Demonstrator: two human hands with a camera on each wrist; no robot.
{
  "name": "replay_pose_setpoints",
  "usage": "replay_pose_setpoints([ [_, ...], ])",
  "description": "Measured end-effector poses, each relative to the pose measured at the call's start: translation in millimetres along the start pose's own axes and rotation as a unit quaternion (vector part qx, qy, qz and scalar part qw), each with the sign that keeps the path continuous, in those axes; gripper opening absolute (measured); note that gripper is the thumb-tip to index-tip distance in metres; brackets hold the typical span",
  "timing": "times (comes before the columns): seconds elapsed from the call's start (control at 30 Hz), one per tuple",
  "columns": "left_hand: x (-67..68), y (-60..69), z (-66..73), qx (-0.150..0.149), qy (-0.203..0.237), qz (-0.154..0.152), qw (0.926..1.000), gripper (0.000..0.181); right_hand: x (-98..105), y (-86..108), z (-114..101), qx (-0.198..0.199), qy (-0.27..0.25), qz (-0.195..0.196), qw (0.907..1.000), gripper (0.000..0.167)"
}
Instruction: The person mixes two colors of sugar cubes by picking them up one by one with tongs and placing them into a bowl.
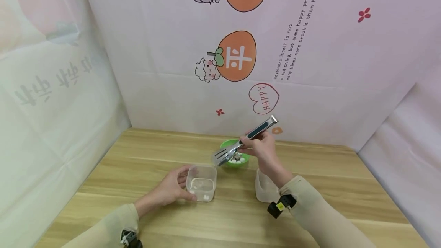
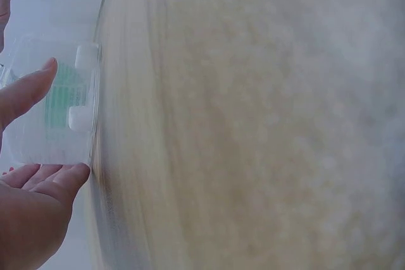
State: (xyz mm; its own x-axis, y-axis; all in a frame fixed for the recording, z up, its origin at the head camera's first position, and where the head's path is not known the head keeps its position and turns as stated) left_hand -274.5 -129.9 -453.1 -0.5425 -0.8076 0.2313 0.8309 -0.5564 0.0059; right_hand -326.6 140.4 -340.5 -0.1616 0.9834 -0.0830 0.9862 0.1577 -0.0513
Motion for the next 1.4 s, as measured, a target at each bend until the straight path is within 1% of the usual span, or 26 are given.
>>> replay_pose_setpoints([
  [0.17,0.3,-0.6,0.5,0.004,0.004,0.003,1.0,0.104,23,-3.4,-3,0.0,-0.018,0.02,0.9996,0.021],
  [0.3,0.4,-0.9,0.0,0.006,0.006,0.004,1.0,0.103,39,-6.1,-4,0.005,-0.017,0.045,0.9988,0.02],
  [0.5,1.6,-0.2,0.9,0.006,0.0,0.007,1.0,0.102,56,-9.5,-3,-0.001,0.002,0.074,0.9973,0.018],
  [0.67,1.2,-0.1,1.3,0.006,0.005,0.0,1.0,0.103,68,-10.8,1,-0.007,0.023,0.1,0.9948,0.019],
  [0.87,0.2,-0.4,0.1,0.001,0.01,-0.004,0.9999,0.104,73,-9.7,5,-0.016,0.046,0.115,0.9921,0.019],
  [1.17,-1.4,-0.7,-0.9,0.007,0.016,-0.004,0.9998,0.104,75,-8.4,4,-0.003,0.08,0.128,0.9886,0.025],
  [1.3,-0.6,-1.0,-1.5,0.008,0.015,0.002,0.9999,0.104,74,-6.9,1,0.016,0.101,0.133,0.9859,0.027],
  [1.4,-0.5,-1.8,-1.5,0.007,0.015,0.003,0.9999,0.104,69,-3.1,-8,0.047,0.127,0.133,0.9818,0.026],
])
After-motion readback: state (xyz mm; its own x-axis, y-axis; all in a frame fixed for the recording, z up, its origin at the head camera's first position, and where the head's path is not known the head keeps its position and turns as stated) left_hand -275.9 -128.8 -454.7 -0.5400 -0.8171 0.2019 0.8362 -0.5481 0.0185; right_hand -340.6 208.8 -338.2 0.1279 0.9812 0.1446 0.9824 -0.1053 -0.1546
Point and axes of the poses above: each hand's wrist, its own y-axis away from the middle knuckle, its own x-axis out of the back of the hand, z = x × y, the point moved 8 cm from there along -y, towards the middle knuckle, and after that the axes turned 10 degrees about -z, right-handed, at the moved point
